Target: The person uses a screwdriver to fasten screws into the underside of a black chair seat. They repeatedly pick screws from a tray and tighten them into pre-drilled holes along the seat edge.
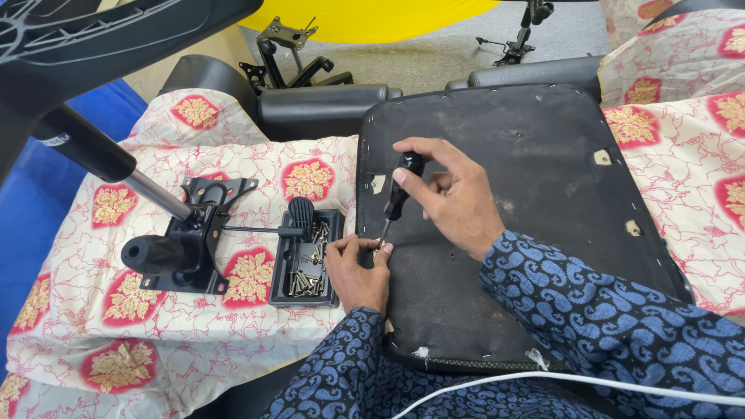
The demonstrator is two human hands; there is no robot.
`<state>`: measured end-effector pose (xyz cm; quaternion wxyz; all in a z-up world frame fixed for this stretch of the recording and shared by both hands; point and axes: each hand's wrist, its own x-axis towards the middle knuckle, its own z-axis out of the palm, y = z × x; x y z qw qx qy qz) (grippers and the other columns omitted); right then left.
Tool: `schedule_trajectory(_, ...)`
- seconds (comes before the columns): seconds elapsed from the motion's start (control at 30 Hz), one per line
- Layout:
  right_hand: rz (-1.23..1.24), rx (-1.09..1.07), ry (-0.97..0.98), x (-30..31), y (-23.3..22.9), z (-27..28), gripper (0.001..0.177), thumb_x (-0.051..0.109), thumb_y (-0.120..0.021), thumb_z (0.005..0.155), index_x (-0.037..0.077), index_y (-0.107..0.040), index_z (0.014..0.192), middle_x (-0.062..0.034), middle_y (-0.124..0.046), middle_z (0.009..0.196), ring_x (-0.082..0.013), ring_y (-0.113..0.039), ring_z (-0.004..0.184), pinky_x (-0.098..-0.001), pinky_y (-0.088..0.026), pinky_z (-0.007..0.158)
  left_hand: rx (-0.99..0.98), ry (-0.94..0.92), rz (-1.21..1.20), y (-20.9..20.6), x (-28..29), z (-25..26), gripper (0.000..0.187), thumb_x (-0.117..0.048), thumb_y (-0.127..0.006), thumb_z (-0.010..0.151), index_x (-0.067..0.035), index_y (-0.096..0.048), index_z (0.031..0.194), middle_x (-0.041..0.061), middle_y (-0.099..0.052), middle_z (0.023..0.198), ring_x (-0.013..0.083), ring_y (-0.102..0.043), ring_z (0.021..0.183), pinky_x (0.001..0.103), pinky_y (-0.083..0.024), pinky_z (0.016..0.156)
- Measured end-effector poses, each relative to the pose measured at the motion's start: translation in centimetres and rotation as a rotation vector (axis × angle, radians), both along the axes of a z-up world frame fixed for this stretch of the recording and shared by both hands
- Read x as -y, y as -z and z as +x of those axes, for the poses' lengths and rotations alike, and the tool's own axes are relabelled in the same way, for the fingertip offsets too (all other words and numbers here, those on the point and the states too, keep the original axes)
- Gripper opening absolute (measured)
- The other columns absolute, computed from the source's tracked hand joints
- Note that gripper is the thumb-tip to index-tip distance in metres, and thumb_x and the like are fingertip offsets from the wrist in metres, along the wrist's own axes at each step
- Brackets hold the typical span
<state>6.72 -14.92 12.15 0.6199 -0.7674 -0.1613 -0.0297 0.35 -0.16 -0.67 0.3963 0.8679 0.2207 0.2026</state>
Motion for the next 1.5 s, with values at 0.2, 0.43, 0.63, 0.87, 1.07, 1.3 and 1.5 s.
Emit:
schedule_trajectory(0.2, 0.115, -0.083, 0.171, 3.0, 2.0, 1.1, 0.03, 0.015, -0.074, 0.094, 0.005, -0.066, 0.121, -0.0046, -0.07, 0.094, -0.0064, -0.064, 0.065, -0.0217, -0.053, 0.056, 0.004, 0.007, 0.002, 0.0, -0.1, 0.0, 0.024, -0.024, -0.089, 0.071, -0.009, -0.075, 0.084, 0.011, -0.058, 0.115, 0.0317, -0.053, 0.118, 0.044, -0.043, 0.102)
schedule_trajectory(0.43, 0.414, -0.25, 0.368, 9.5, 4.8, 4.2, 0.028, 0.013, -0.068, 0.1, 0.001, -0.06, 0.125, -0.0109, -0.072, 0.1, -0.0184, -0.073, 0.078, -0.0261, -0.062, 0.071, 0.016, 0.011, 0.011, 0.5, -0.2, 0.1, 0.021, -0.022, -0.088, 0.073, -0.009, -0.074, 0.081, 0.01, -0.059, 0.116, 0.0314, -0.054, 0.117, 0.044, -0.043, 0.103)
schedule_trajectory(0.63, 0.684, -0.453, 0.647, 14.9, 8.2, 5.3, 0.027, 0.008, -0.063, 0.1, 0.002, -0.055, 0.125, -0.0138, -0.067, 0.106, -0.0257, -0.076, 0.079, -0.0318, -0.064, 0.071, 0.033, 0.013, 0.003, 0.5, -0.2, 0.1, 0.016, -0.019, -0.085, 0.075, -0.009, -0.074, 0.08, 0.01, -0.06, 0.116, 0.0306, -0.055, 0.118, 0.043, -0.044, 0.102)
schedule_trajectory(0.87, 0.308, -0.453, 0.946, 17.2, 11.7, 3.8, 0.033, -0.004, -0.057, 0.096, -0.002, -0.06, 0.129, -0.0177, -0.067, 0.112, -0.0223, -0.077, 0.073, -0.0245, -0.065, 0.064, 0.034, 0.01, -0.018, 0.0, 0.0, 0.1, 0.013, -0.019, -0.083, 0.077, -0.009, -0.075, 0.079, 0.01, -0.06, 0.116, 0.0301, -0.055, 0.119, 0.042, -0.044, 0.103)
schedule_trajectory(1.07, -0.125, -0.057, 0.859, 13.7, 11.0, 1.5, 0.029, -0.003, -0.069, 0.094, -0.002, -0.066, 0.122, -0.0135, -0.05, 0.126, -0.0185, -0.072, 0.076, -0.0259, -0.059, 0.065, 0.008, -0.006, -0.037, -0.5, 0.0, -0.1, 0.013, -0.02, -0.084, 0.075, -0.01, -0.077, 0.08, 0.008, -0.061, 0.117, 0.0292, -0.055, 0.119, 0.042, -0.044, 0.103)
schedule_trajectory(1.3, -0.213, -0.032, 0.369, 7.3, 10.1, -1.3, 0.018, 0.003, -0.068, 0.094, 0.007, -0.074, 0.111, -0.0075, -0.062, 0.114, -0.0103, -0.067, 0.076, -0.0239, -0.057, 0.07, 0.021, -0.024, -0.184, -0.8, -1.2, -1.3, 0.023, -0.022, -0.08, 0.079, -0.011, -0.075, 0.099, 0.005, -0.067, 0.107, 0.0251, -0.067, 0.097, 0.038, -0.054, 0.085)
schedule_trajectory(1.5, -0.386, -0.105, -0.021, 3.2, 10.7, -1.7, 0.016, 0.013, -0.071, 0.089, 0.011, -0.08, 0.103, -0.0014, -0.073, 0.094, -0.01, -0.065, 0.07, -0.027, -0.054, 0.068, 0.09, -0.162, 0.034, 0.7, -5.8, -2.4, 0.023, -0.015, -0.08, 0.081, -0.008, -0.075, 0.102, 0.009, -0.069, 0.101, 0.0289, -0.066, 0.092, 0.042, -0.053, 0.083)
